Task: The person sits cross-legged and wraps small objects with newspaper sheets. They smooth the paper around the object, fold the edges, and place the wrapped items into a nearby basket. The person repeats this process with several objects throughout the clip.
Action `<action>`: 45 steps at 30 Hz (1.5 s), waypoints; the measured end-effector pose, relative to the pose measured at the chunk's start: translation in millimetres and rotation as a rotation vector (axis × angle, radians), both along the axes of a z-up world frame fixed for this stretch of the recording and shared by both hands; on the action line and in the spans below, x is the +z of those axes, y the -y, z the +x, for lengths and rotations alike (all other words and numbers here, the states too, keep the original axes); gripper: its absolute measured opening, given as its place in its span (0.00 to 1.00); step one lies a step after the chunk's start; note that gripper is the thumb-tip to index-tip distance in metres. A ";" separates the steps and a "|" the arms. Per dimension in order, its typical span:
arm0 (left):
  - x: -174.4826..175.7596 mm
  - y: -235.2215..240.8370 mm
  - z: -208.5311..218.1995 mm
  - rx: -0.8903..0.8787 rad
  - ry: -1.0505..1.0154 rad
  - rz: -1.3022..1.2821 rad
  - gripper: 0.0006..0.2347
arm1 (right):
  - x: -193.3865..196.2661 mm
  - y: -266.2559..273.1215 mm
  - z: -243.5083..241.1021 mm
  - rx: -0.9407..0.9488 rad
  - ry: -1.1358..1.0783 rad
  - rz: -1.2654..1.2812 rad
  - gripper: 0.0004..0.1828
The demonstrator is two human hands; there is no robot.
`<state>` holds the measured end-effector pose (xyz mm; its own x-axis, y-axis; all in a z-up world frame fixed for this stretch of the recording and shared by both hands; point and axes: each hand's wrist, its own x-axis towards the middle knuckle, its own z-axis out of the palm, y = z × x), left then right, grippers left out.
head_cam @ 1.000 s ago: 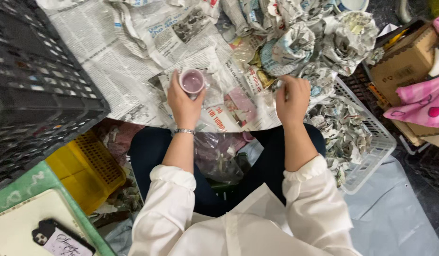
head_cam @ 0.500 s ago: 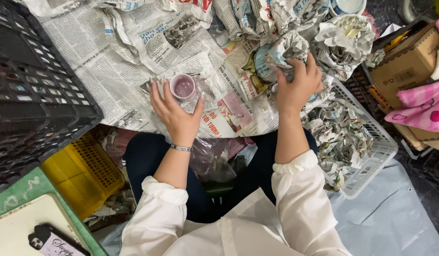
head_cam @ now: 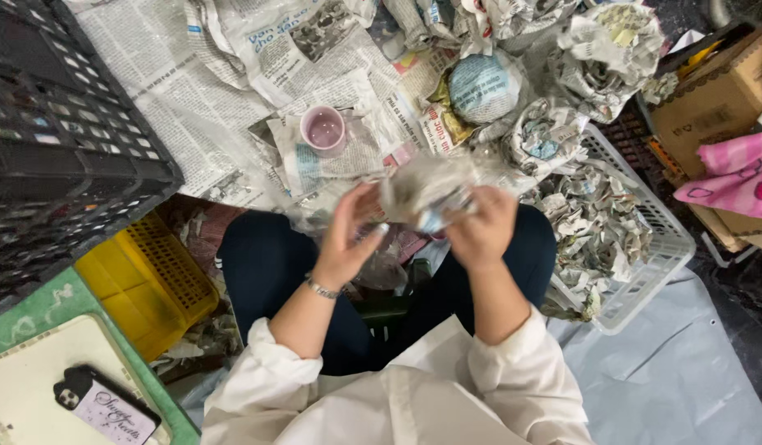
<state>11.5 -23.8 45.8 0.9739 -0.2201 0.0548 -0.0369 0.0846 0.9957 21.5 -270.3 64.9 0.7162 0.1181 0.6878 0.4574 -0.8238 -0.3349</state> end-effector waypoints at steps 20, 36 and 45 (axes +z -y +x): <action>7.9 18.2 28.4 0.113 0.298 0.549 0.36 | -23.3 -31.9 19.0 0.171 -0.525 -0.066 0.17; -16.3 25.5 25.3 0.184 0.135 0.172 0.35 | -13.7 -41.0 14.6 0.147 -0.443 0.320 0.10; -25.6 22.3 32.0 0.199 -0.117 -0.172 0.31 | -29.7 -35.0 12.4 0.290 -0.439 0.732 0.04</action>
<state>43.5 -46.1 20.1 0.9990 -0.0214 -0.0403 0.0444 0.2551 0.9659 33.9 -235.3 35.2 0.9424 -0.0250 0.3337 0.3216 -0.2077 -0.9238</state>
